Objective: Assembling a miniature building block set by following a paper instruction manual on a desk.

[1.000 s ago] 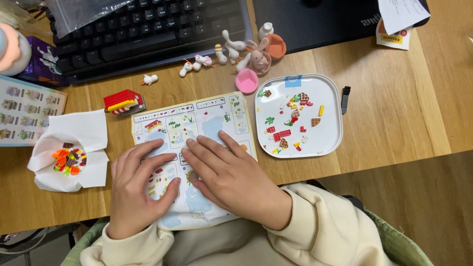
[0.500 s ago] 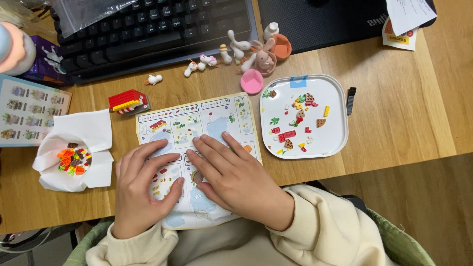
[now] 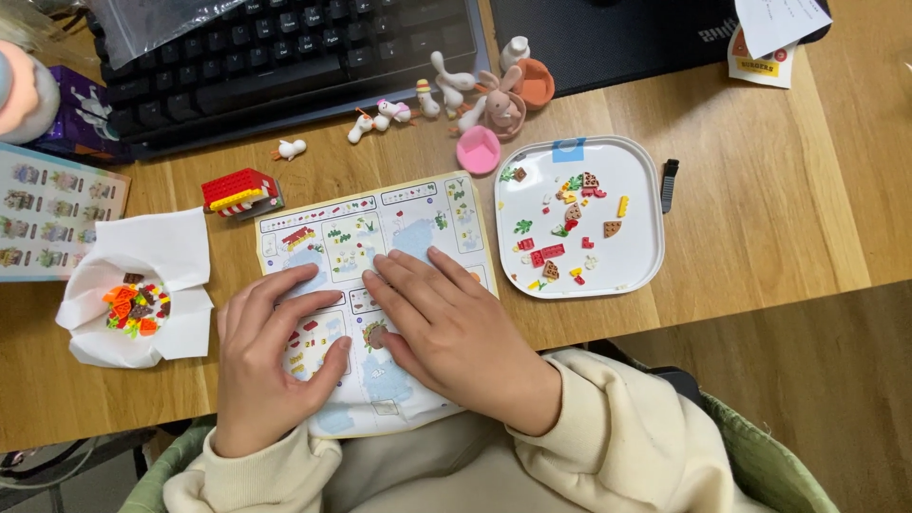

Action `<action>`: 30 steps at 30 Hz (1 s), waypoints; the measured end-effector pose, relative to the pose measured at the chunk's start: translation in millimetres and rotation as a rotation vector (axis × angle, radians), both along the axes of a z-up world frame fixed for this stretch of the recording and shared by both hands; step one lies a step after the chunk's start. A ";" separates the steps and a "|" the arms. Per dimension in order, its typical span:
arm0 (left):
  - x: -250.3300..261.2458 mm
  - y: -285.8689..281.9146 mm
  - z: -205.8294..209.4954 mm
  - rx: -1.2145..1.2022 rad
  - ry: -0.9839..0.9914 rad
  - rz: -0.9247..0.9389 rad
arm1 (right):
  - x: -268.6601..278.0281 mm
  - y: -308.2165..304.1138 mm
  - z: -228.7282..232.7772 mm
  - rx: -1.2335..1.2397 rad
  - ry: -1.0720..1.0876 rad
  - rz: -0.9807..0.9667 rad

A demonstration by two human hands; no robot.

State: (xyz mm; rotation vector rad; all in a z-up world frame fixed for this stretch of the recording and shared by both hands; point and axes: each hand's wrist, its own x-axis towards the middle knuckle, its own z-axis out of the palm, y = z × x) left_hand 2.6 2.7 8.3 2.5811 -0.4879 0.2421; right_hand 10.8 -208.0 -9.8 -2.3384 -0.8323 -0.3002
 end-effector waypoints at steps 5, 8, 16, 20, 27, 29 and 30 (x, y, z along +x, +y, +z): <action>-1.0 -0.1 -0.7 0.006 0.008 0.009 | -1.0 -1.2 7.3 -0.011 -0.032 0.006; -0.5 -0.3 -0.7 0.010 -0.006 0.001 | -2.5 -4.1 11.6 0.014 -0.041 0.024; -0.3 -0.3 -0.8 0.001 -0.004 -0.002 | -2.8 -58.3 33.1 0.180 -0.136 -0.059; -0.4 0.8 -2.4 0.001 0.003 -0.001 | -3.1 -112.3 41.5 0.221 -0.138 -0.336; 0.3 1.3 -3.0 0.016 0.009 0.007 | -11.9 -156.2 29.4 0.165 -0.015 -0.496; 0.5 1.7 -4.1 0.009 0.005 0.004 | -13.2 -155.9 30.5 0.112 0.053 -0.478; 0.5 1.5 -4.1 0.010 0.008 0.004 | -12.5 -156.8 28.5 0.112 0.056 -0.478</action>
